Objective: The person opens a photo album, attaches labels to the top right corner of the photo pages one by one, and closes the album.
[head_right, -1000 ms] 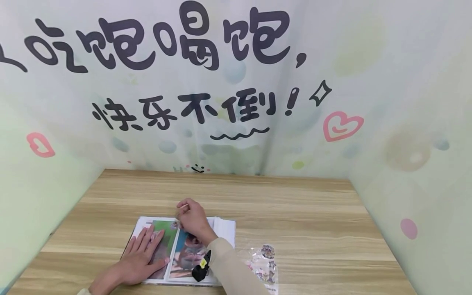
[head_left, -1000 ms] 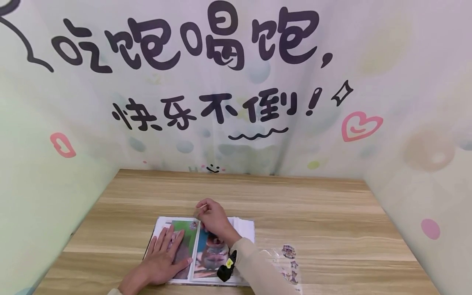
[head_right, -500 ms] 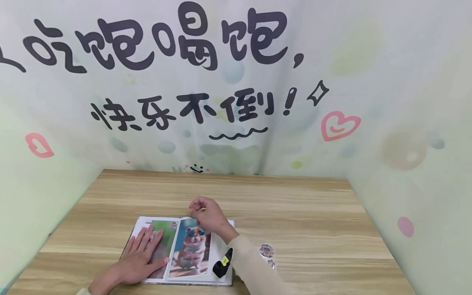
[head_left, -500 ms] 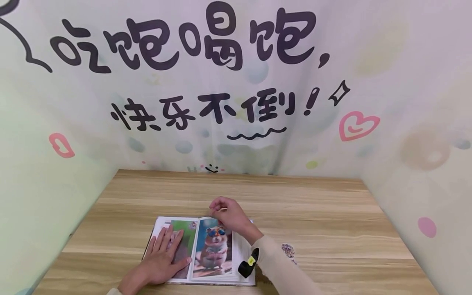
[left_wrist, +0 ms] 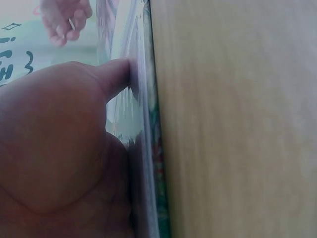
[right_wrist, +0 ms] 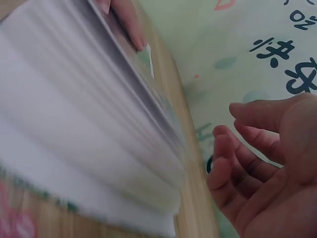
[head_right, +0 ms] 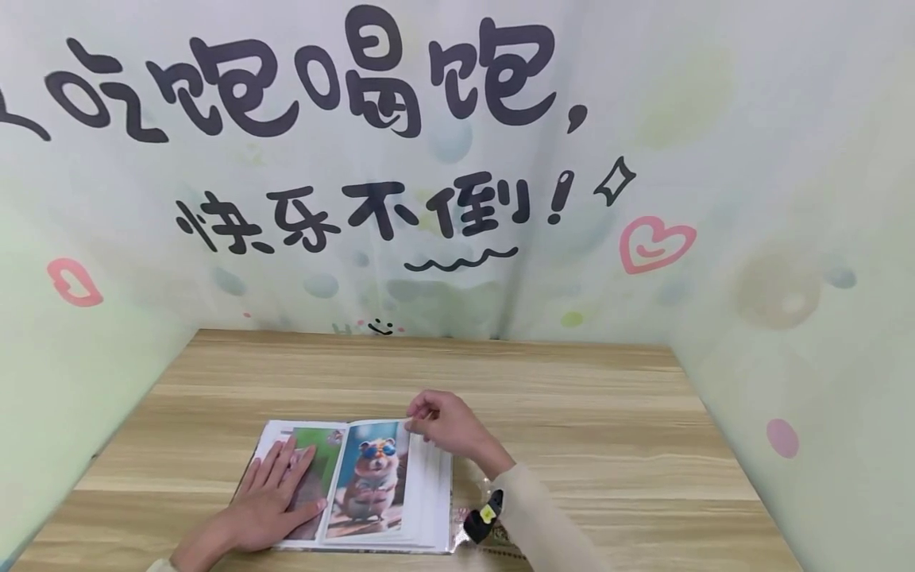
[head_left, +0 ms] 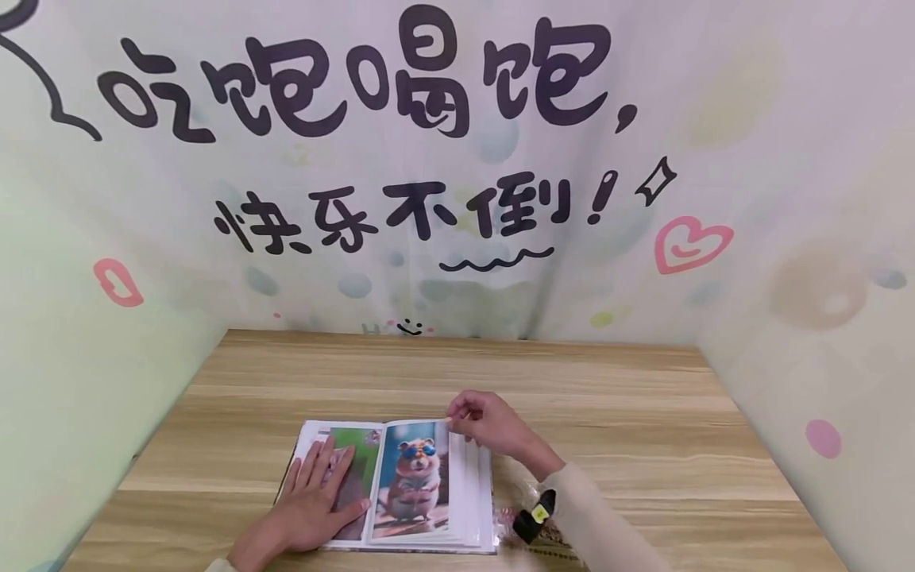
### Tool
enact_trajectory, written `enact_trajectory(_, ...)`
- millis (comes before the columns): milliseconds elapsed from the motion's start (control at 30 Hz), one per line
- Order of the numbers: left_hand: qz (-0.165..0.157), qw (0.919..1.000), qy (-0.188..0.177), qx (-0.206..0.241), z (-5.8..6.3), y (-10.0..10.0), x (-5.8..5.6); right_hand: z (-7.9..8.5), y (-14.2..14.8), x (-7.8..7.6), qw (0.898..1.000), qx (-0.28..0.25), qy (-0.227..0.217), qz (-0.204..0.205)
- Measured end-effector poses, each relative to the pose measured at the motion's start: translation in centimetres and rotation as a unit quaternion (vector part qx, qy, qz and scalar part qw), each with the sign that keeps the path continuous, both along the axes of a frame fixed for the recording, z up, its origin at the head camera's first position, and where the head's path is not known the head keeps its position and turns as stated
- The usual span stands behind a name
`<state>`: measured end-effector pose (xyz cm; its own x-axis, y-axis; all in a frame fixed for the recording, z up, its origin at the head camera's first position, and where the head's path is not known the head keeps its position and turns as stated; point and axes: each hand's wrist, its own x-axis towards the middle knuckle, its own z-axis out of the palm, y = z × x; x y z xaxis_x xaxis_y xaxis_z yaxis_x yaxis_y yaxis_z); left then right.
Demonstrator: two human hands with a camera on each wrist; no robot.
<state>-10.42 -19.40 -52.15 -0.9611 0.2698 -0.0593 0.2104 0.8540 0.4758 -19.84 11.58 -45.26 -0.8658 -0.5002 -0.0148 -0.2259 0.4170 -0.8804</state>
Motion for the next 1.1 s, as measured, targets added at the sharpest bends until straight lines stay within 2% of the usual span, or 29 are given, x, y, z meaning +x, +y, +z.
enact_trajectory(233,-0.001,0.9999,0.012,-0.004,-0.1,0.0,0.0,0.5,4.4,0.8,0.996,0.059,0.060,0.006)
enact_trajectory(600,0.005,0.9991,0.039,-0.015,-1.2,-0.3,0.0,0.3,9.8,2.0,0.996,0.077,0.037,-0.004)
enact_trajectory(800,0.002,0.9999,0.010,-0.007,-0.5,-0.2,0.0,0.3,11.0,2.8,0.998,0.058,0.019,0.005)
enact_trajectory(933,-0.001,0.9999,-0.010,0.009,0.0,-0.1,0.1,-0.1,11.9,3.0,0.998,0.062,0.016,0.005)
enact_trajectory(1100,0.000,1.0000,0.008,0.004,-0.6,-0.2,0.1,-0.5,12.6,3.4,0.996,0.077,0.035,0.008)
